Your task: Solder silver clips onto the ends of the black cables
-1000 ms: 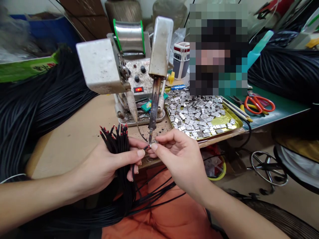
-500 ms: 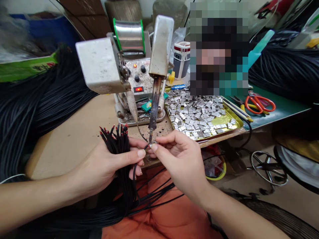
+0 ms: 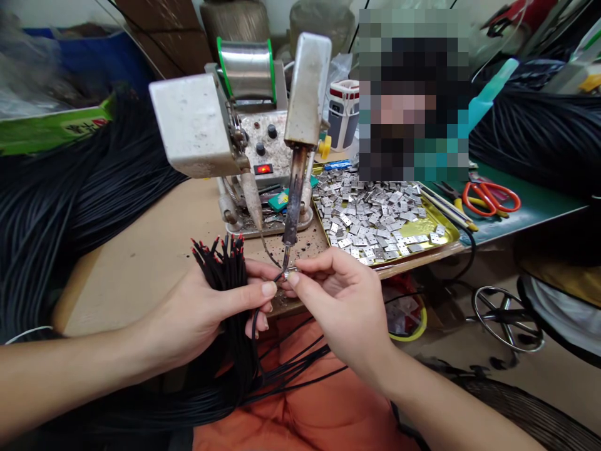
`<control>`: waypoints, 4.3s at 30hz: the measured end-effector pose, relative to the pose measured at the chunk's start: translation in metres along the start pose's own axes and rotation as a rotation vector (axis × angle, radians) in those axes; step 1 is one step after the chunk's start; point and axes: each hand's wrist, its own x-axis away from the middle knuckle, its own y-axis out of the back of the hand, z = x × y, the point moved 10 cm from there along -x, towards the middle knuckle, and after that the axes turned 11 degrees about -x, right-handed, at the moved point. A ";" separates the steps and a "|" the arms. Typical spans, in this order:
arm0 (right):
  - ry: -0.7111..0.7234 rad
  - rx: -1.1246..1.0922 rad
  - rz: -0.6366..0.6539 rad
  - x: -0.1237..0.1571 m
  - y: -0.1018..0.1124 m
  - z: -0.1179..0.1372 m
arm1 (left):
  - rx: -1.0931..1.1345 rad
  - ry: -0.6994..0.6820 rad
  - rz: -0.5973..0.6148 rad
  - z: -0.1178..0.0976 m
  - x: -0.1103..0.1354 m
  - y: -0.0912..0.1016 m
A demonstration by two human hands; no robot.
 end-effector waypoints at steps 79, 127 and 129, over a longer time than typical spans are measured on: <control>-0.212 0.096 0.302 0.016 -0.023 0.004 | -0.121 -0.058 0.251 -0.002 0.013 -0.028; -0.198 0.055 0.318 0.014 -0.023 -0.002 | -0.195 0.006 0.085 -0.002 0.016 -0.016; -0.019 0.085 0.317 0.015 -0.028 0.008 | -0.172 0.006 0.084 -0.003 0.015 -0.016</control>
